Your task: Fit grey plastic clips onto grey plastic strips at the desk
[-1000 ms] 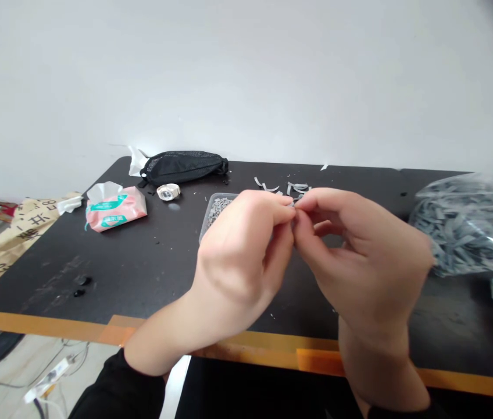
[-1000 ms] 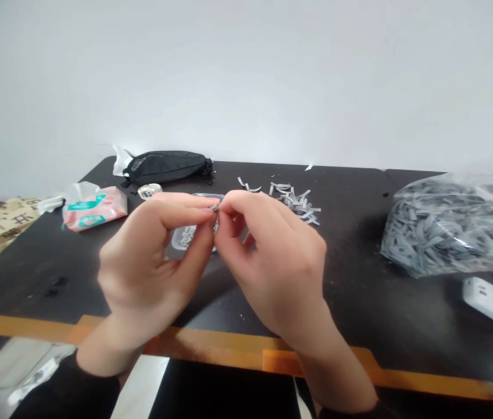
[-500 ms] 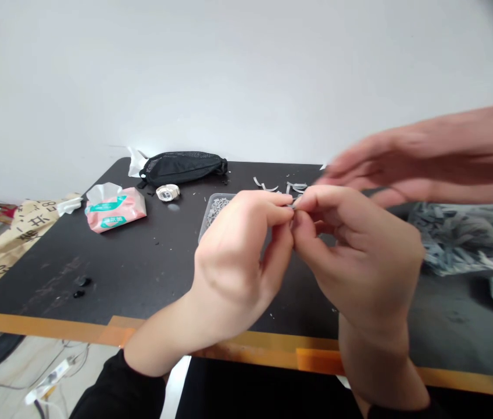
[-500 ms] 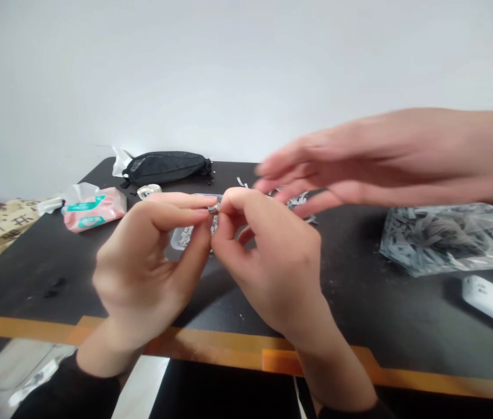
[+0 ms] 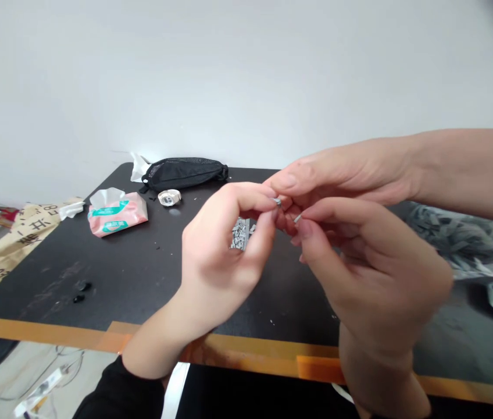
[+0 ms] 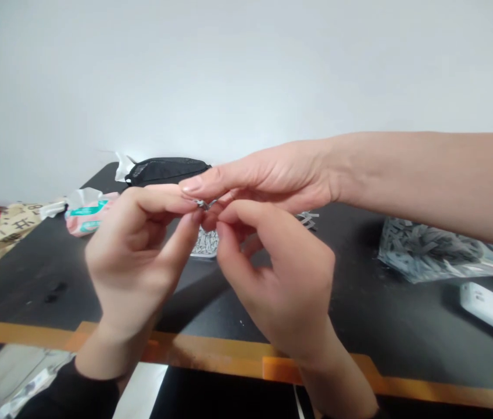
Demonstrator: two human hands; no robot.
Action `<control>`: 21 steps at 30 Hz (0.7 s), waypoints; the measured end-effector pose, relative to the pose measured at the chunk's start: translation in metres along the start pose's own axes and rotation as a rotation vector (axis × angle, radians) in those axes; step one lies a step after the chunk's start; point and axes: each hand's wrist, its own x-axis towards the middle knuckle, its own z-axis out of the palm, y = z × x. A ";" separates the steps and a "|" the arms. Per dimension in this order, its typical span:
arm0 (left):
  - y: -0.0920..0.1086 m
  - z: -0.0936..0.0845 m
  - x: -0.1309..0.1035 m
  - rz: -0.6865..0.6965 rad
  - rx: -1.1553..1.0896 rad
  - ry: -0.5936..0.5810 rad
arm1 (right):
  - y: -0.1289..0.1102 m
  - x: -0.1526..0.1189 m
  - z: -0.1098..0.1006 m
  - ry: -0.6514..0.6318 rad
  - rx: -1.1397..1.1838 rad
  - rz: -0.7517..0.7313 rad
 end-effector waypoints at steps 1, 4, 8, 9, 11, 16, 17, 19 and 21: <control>-0.003 0.000 0.001 -0.021 -0.018 -0.001 | 0.000 0.000 0.000 -0.006 -0.005 -0.009; -0.009 -0.001 0.002 -0.060 -0.013 0.006 | 0.001 0.000 0.001 -0.011 -0.013 -0.026; -0.009 -0.001 0.003 -0.059 -0.021 0.014 | 0.000 0.000 0.001 -0.021 0.032 0.008; -0.008 -0.001 0.003 -0.054 -0.031 0.014 | -0.001 0.000 0.001 -0.021 0.035 0.014; -0.007 0.001 0.002 -0.053 -0.060 0.000 | -0.003 0.000 -0.001 -0.019 0.027 0.013; -0.007 0.007 0.001 -0.061 -0.063 -0.062 | -0.011 -0.003 -0.007 -0.027 0.012 0.014; -0.007 0.008 0.000 -0.051 -0.051 -0.069 | -0.013 -0.003 -0.008 -0.034 0.005 0.011; -0.006 0.005 0.001 -0.038 -0.030 -0.075 | -0.017 -0.003 -0.011 -0.083 0.013 -0.006; -0.004 0.001 0.002 -0.035 -0.013 -0.066 | -0.020 -0.003 -0.012 -0.178 0.067 -0.037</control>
